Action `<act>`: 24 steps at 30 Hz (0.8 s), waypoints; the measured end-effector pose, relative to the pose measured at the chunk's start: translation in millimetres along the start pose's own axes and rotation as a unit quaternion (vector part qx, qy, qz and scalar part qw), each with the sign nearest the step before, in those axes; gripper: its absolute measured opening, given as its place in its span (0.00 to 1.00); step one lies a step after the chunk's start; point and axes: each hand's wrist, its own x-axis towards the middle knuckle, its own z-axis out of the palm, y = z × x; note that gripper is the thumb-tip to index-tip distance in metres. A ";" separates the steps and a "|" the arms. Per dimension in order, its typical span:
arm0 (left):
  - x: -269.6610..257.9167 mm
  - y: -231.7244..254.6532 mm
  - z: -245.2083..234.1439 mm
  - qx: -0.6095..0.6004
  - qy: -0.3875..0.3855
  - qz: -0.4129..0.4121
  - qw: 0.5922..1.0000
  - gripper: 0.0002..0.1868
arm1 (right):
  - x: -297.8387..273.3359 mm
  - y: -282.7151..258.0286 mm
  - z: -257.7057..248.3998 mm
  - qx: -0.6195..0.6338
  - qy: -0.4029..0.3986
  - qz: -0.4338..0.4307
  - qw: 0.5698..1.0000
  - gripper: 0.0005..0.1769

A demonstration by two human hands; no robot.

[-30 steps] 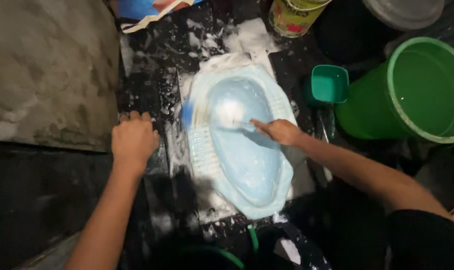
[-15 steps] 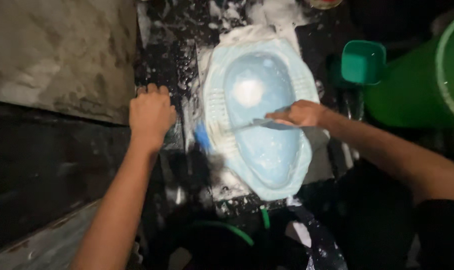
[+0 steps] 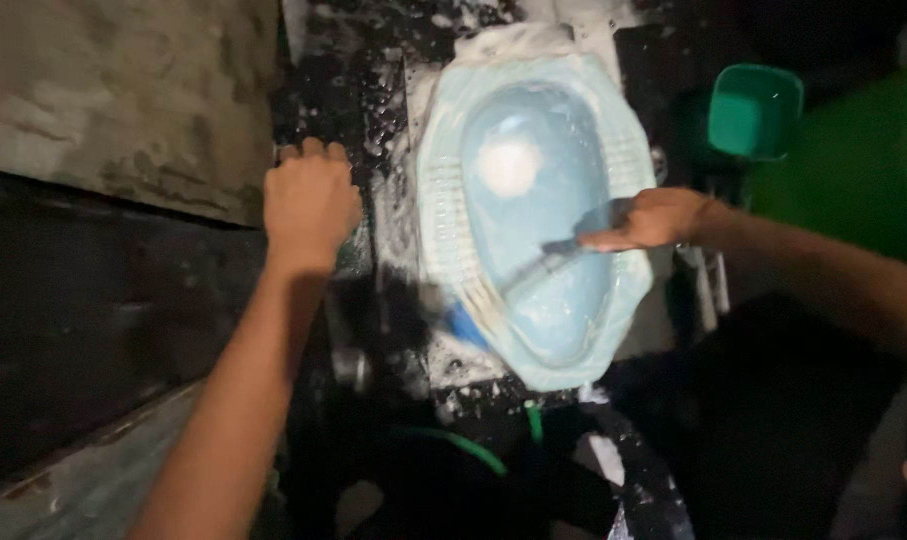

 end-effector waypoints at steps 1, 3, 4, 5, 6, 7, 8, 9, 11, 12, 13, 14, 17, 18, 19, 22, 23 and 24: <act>-2.1 -3.4 0.0 0.012 -0.004 0.000 1.000 0.21 | 3.1 -1.2 -1.5 -0.018 0.012 -0.019 1.000 0.30; -0.3 -1.2 5.5 0.018 -0.003 0.001 1.000 0.17 | -12.5 7.9 -25.6 -0.064 0.024 -0.049 0.996 0.33; 0.5 -2.3 8.1 0.018 0.006 0.002 1.000 0.17 | -11.0 2.7 -32.0 -0.062 -0.030 0.032 0.997 0.33; 4.1 -5.6 10.1 0.018 0.016 0.002 1.000 0.16 | -0.4 -5.6 -31.9 -0.061 -0.084 0.113 0.988 0.34; -2.2 -6.4 13.2 0.020 0.014 0.008 1.000 0.16 | 2.5 -22.7 -20.9 -0.050 -0.140 0.191 0.970 0.35; -10.8 -3.6 15.9 0.015 0.004 0.009 1.000 0.17 | -7.2 -26.3 -16.4 -0.053 -0.167 0.112 0.978 0.37; -7.3 -6.4 13.8 0.017 0.007 0.013 1.000 0.18 | -11.0 -13.3 -20.9 -0.062 -0.181 0.039 0.981 0.40; -3.9 -8.6 10.5 0.019 0.011 0.017 1.000 0.19 | -13.4 -5.0 -22.0 -0.071 -0.193 -0.034 0.978 0.42; 5.3 -11.2 4.5 0.034 0.023 0.018 0.999 0.23 | -14.6 2.6 -23.9 0.028 -0.034 -0.042 0.998 0.32; 1.1 -6.9 6.7 0.035 0.021 0.016 0.999 0.24 | -21.3 -3.3 -22.5 0.082 0.040 -0.047 0.995 0.33; -2.2 -5.3 8.6 0.023 0.016 0.025 0.999 0.24 | -22.6 -9.9 -22.6 0.058 -0.042 0.042 0.997 0.34; -4.9 -10.9 6.7 0.016 0.012 0.031 0.999 0.24 | -11.0 -14.2 -23.9 0.031 -0.119 0.126 0.984 0.37; -9.3 -6.6 5.3 0.025 0.015 0.026 0.999 0.24 | -0.4 -29.2 -19.8 0.114 -0.155 0.178 0.965 0.39; -0.4 -5.9 3.2 0.035 0.027 0.025 0.999 0.25 | 1.1 -26.9 -16.7 0.167 -0.127 0.168 0.963 0.40; 6.2 -10.0 0.0 0.034 0.024 0.028 0.999 0.25 | 4.6 -17.7 -16.2 0.123 -0.058 0.080 0.988 0.40; -4.8 -9.6 7.0 0.014 0.004 0.022 1.000 0.25 | 1.6 -9.2 -14.4 0.001 -0.002 0.019 1.000 0.39; -2.0 -8.2 9.4 0.011 0.009 0.020 1.000 0.25 | 1.8 -13.9 -16.4 -0.036 -0.066 0.139 0.988 0.40; -2.2 -9.4 9.3 0.012 0.016 0.017 1.000 0.25 | 6.5 -18.4 -21.2 -0.073 -0.124 0.254 0.956 0.42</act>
